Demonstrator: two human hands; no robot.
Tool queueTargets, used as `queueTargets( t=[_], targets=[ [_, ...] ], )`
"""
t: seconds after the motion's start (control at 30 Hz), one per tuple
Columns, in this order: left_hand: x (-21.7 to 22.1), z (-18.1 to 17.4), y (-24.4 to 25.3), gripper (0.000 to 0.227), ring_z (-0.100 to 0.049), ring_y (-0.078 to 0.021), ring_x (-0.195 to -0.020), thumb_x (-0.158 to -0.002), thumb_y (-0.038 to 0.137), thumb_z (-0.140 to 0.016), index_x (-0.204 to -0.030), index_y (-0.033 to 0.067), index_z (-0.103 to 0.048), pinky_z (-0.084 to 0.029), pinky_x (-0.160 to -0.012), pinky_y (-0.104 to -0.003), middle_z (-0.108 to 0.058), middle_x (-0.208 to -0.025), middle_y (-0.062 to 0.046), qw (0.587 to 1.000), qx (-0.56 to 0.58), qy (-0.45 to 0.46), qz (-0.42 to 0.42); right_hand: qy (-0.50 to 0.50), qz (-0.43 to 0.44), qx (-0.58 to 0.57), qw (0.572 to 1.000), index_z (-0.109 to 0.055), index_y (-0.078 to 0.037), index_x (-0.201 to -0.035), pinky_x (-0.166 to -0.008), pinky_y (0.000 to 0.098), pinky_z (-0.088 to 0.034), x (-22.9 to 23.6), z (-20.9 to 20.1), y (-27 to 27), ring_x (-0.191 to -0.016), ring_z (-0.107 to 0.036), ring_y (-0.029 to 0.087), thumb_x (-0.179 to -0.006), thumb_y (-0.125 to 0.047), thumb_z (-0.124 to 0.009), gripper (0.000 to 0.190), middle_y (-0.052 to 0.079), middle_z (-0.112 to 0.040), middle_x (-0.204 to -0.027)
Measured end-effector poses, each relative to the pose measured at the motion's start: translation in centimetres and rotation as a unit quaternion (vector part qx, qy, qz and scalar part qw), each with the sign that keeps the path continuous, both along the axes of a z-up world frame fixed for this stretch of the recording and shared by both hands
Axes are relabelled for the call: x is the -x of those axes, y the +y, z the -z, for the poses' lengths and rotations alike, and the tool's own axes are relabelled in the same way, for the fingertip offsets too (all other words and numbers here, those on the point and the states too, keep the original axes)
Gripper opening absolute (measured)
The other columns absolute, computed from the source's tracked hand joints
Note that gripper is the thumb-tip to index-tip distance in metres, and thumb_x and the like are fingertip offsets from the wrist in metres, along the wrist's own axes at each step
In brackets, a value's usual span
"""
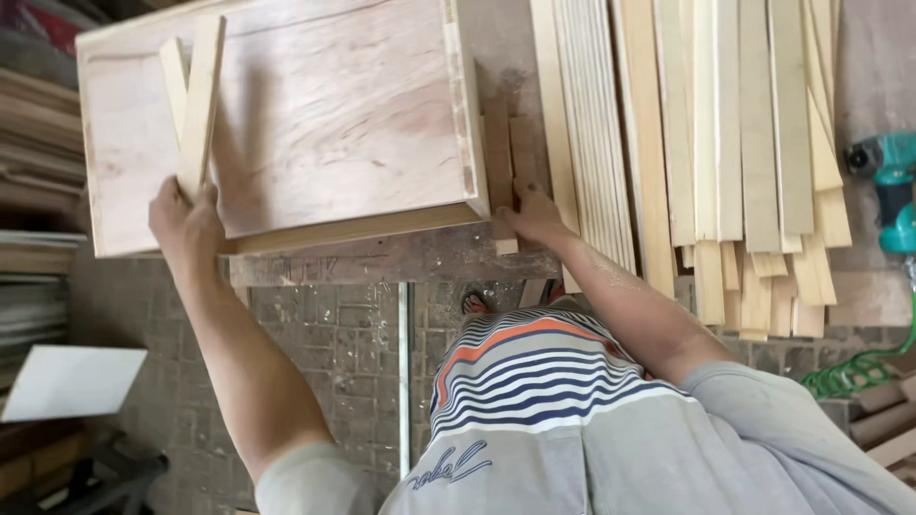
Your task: The person assembles a wooden drawer by attaching thin wooden strips to the edges of a plywood panel. They use a pneumatic nail gun to secure the strips in place, working on different sides of the drawer box.
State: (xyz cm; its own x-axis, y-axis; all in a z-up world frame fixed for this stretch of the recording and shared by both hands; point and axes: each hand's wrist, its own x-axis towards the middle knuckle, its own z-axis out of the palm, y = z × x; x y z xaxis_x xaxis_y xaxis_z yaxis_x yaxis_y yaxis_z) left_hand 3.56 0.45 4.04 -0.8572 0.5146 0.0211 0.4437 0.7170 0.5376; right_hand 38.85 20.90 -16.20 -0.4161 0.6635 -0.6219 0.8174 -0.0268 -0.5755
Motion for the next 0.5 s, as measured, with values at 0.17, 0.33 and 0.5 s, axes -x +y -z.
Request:
queueTargets(
  t=[0.17,0.33,0.5],
  targets=[
    [-8.1,2.3,-1.4,0.047,-0.054,-0.0286,-0.097,-0.114,0.018,-0.061,-0.147,-0.0144,-0.05,-0.046,-0.079,-0.044,-0.061,-0.109,-0.03,0.979,-0.169,-0.03,0.11,0.187,0.125,-0.09,0.97,-0.041,0.003,-0.153,-0.099,0.0599,-0.053,-2.6,-0.9,-0.3,-0.12,-0.06,0.05,-0.098,-0.023,-0.064,0.064,0.031,-0.05,-0.132],
    [-24.1,2.5,2.1,0.044,-0.072,-0.0328,-0.084,-0.103,0.019,-0.05,-0.141,-0.002,-0.055,-0.063,-0.075,-0.049,-0.065,-0.094,-0.021,0.896,-0.239,-0.307,0.216,0.635,0.061,0.09,0.765,-0.028,0.004,-0.155,-0.106,0.041,-0.048,-4.5,-7.6,-1.7,-0.122,-0.057,0.028,-0.092,-0.053,-0.068,0.094,0.02,-0.055,-0.13],
    [-31.0,9.7,5.7,0.04,-0.056,-0.0204,-0.096,-0.103,0.01,-0.056,-0.141,-0.0043,-0.056,-0.052,-0.082,-0.041,-0.062,-0.108,-0.018,0.83,-0.227,-0.406,0.307,0.615,0.096,0.081,0.778,-0.026,-0.002,-0.145,-0.101,0.0465,-0.05,-5.5,-10.4,-2.8,-0.106,-0.063,0.025,-0.095,-0.037,-0.07,0.076,0.014,-0.059,-0.111]
  ],
)
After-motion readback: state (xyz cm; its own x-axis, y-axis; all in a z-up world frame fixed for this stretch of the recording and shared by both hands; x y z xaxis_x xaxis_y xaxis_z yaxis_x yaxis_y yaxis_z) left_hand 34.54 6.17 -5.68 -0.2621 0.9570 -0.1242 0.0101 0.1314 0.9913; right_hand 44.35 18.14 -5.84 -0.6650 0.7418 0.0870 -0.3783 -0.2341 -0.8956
